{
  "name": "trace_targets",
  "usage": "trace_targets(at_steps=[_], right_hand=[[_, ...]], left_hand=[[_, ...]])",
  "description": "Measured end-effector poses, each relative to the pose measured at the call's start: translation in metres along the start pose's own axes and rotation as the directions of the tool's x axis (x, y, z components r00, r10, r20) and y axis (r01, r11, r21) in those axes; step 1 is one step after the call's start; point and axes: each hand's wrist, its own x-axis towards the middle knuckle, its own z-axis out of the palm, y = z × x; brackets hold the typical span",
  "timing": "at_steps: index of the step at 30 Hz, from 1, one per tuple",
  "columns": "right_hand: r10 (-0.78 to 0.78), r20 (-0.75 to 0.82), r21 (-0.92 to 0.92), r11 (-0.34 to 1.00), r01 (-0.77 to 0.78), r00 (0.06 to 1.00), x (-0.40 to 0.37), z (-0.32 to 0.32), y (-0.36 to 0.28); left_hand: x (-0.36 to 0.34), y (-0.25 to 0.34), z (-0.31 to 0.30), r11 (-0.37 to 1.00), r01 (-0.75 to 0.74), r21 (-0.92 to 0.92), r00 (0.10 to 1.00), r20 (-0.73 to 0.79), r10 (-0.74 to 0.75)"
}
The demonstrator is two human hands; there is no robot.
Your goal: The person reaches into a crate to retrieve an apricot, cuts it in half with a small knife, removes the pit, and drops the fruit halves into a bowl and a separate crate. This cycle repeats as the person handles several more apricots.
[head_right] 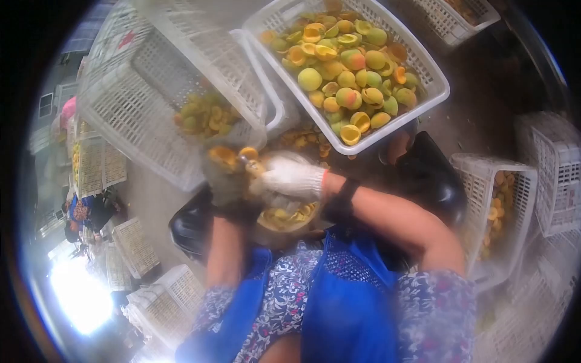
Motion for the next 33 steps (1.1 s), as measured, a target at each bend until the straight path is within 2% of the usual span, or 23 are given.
trace_targets(at_steps=[1, 2, 3, 5, 7, 8, 9, 10, 11, 12, 13, 14, 15, 17, 21, 23, 24, 25, 26, 27, 28, 31, 33], right_hand=[[0.007, -0.059, -0.170, 0.985, -0.017, 0.998, -0.001, -0.007, 0.000], [-0.230, -0.037, -0.579, 0.798, 0.167, 0.973, 0.011, -0.020, 0.022], [-0.156, -0.097, -0.635, 0.770, 0.059, 0.983, -0.007, -0.033, 0.029], [-0.108, -0.094, -0.669, 0.743, 0.017, 0.990, 0.010, -0.032, 0.019], [-0.260, -0.134, -0.747, 0.661, 0.075, 0.956, 0.015, -0.039, 0.009], [-0.265, -0.154, -0.762, 0.645, 0.056, 0.952, 0.006, -0.046, 0.000], [-0.347, -0.173, -0.770, 0.632, 0.093, 0.922, 0.009, -0.050, 0.006], [-0.364, -0.184, -0.751, 0.652, 0.109, 0.913, 0.009, -0.051, 0.009], [-0.382, -0.195, -0.732, 0.670, 0.126, 0.903, 0.011, -0.051, 0.012], [-0.376, -0.197, -0.727, 0.675, 0.122, 0.905, 0.013, -0.051, 0.014], [-0.456, -0.165, -0.773, 0.610, 0.172, 0.875, 0.015, -0.050, 0.017], [-0.533, -0.126, -0.816, 0.535, 0.218, 0.836, 0.018, -0.050, 0.018], [-0.534, -0.130, -0.815, 0.537, 0.217, 0.835, 0.021, -0.051, 0.019], [-0.436, -0.136, -0.778, 0.603, 0.177, 0.889, 0.022, -0.053, 0.020], [-0.400, -0.180, -0.730, 0.667, 0.151, 0.899, 0.013, -0.048, 0.000], [-0.315, -0.311, -0.484, 0.864, 0.136, 0.897, 0.005, -0.043, -0.018], [-0.380, -0.314, -0.453, 0.865, 0.214, 0.870, 0.012, -0.047, -0.008], [-0.395, -0.301, -0.457, 0.859, 0.232, 0.868, 0.010, -0.048, -0.012], [-0.364, -0.320, -0.443, 0.874, 0.201, 0.875, 0.005, -0.046, -0.017], [-0.333, -0.335, -0.429, 0.887, 0.172, 0.881, 0.001, -0.042, -0.024], [-0.192, -0.300, -0.340, 0.937, 0.083, 0.934, -0.006, -0.037, -0.036], [-0.547, -0.257, -0.480, 0.788, 0.386, 0.797, 0.006, -0.018, -0.008], [-0.689, -0.010, -0.689, 0.530, 0.494, 0.724, -0.004, -0.006, -0.005]], left_hand=[[0.002, 0.021, 0.012, 0.993, 0.115, -0.004, 0.993, 0.033, -0.115], [0.000, 0.037, 0.022, 0.972, 0.234, -0.004, 0.971, 0.060, -0.233], [-0.019, 0.035, 0.033, 0.950, 0.311, -0.037, 0.950, 0.037, -0.310], [-0.021, 0.070, 0.042, 0.962, 0.258, -0.094, 0.929, 0.298, -0.220], [-0.018, 0.076, 0.056, 0.949, 0.232, -0.215, 0.831, 0.550, -0.079], [-0.009, 0.061, 0.043, 1.000, -0.001, 0.002, 0.853, 0.521, 0.000], [0.006, 0.038, 0.016, 0.910, -0.301, 0.285, 0.711, 0.703, 0.015], [0.012, 0.011, -0.014, 0.666, -0.601, 0.441, 0.538, 0.840, -0.071], [-0.002, -0.020, -0.038, 0.638, -0.634, 0.437, 0.461, 0.876, -0.142], [-0.022, -0.040, -0.050, 0.609, -0.668, 0.428, 0.382, 0.899, -0.212], [-0.052, -0.043, -0.045, 0.405, -0.695, 0.594, 0.388, 0.784, -0.484], [-0.077, -0.027, -0.034, 0.230, -0.742, 0.629, 0.372, 0.673, -0.640], [-0.085, -0.046, -0.043, 0.229, -0.745, 0.627, 0.369, 0.673, -0.641], [-0.098, -0.097, -0.075, 0.236, -0.833, 0.501, 0.273, 0.742, -0.612], [-0.089, -0.096, -0.071, 0.143, -0.848, 0.510, 0.249, 0.622, -0.742], [-0.073, -0.078, -0.077, 0.444, -0.524, 0.727, 0.548, 0.687, -0.478], [-0.066, -0.051, -0.062, 0.610, 0.121, 0.783, 0.553, 0.457, -0.697], [-0.063, -0.033, -0.056, 0.612, 0.111, 0.783, 0.568, 0.456, -0.686], [-0.061, -0.016, -0.054, 0.756, 0.417, 0.504, 0.565, 0.507, -0.651], [-0.057, -0.003, -0.053, 0.753, 0.645, 0.130, 0.584, 0.552, -0.595], [-0.050, 0.008, -0.054, 0.727, 0.687, 0.018, 0.595, 0.561, -0.576], [-0.048, 0.030, -0.050, 0.668, 0.728, -0.155, 0.634, 0.523, -0.569], [-0.045, 0.029, -0.048, 0.686, 0.710, -0.160, 0.643, 0.546, -0.538]])
